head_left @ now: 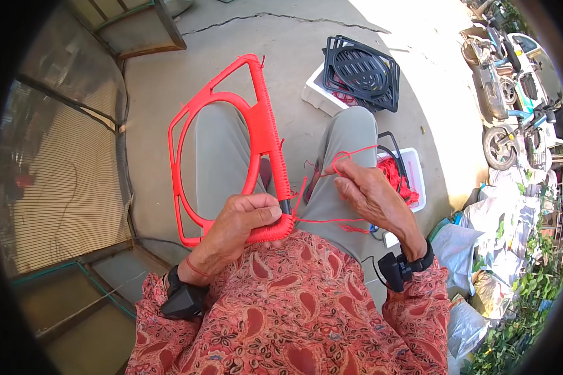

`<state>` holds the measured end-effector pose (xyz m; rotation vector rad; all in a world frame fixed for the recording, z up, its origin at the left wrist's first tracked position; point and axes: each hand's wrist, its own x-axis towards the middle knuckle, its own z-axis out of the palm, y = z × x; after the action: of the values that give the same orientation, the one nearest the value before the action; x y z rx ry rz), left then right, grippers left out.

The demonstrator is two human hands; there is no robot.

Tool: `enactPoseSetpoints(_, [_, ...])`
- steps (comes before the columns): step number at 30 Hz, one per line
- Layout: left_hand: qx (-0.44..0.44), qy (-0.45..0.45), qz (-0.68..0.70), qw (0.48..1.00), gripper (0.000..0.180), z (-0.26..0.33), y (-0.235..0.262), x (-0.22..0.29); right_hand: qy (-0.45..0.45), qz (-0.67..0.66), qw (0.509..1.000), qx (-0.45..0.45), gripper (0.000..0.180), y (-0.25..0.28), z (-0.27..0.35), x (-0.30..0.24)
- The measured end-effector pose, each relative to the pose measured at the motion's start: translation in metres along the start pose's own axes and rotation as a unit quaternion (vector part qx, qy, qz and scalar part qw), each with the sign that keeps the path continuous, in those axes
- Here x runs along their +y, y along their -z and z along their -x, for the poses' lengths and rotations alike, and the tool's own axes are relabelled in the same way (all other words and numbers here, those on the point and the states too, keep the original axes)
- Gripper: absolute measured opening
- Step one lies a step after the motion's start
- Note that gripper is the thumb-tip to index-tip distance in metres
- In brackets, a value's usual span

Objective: The person is wrapping a red plastic cord around a red frame, likely as part of a chair weaving process.

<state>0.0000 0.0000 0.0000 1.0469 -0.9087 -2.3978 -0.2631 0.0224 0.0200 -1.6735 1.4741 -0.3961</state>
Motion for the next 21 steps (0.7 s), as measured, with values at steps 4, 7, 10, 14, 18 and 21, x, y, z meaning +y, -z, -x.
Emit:
enactPoseSetpoints(4, [0.035, 0.008, 0.007, 0.999, 0.014, -0.002, -0.007, 0.0, 0.05, 0.04, 0.991, 0.115, 0.022, -0.019, 0.004, 0.0])
enactPoseSetpoints(7, [0.031, 0.011, 0.016, 0.999, 0.014, -0.005, -0.008, 0.0, 0.078, 0.077, 0.983, 0.148, 0.021, -0.024, 0.005, 0.004])
enactPoseSetpoints(10, [0.013, 0.014, 0.01, 1.0, 0.014, -0.006, -0.005, -0.001, 0.089, 0.082, 0.987, 0.108, 0.022, -0.026, 0.006, 0.013])
enactPoseSetpoints(14, [0.005, 0.012, -0.016, 1.0, 0.015, -0.006, -0.004, -0.004, 0.053, 0.07, 0.994, 0.063, 0.018, -0.027, 0.008, 0.013])
enactPoseSetpoints(18, [0.004, 0.009, -0.017, 1.0, 0.015, -0.006, -0.004, -0.005, 0.049, -0.021, 0.997, 0.051, 0.01, -0.031, 0.007, 0.002])
enactPoseSetpoints(21, [0.007, 0.011, -0.009, 1.0, 0.013, -0.007, -0.008, -0.006, 0.11, -0.036, 0.993, 0.03, 0.008, -0.034, 0.003, 0.005])
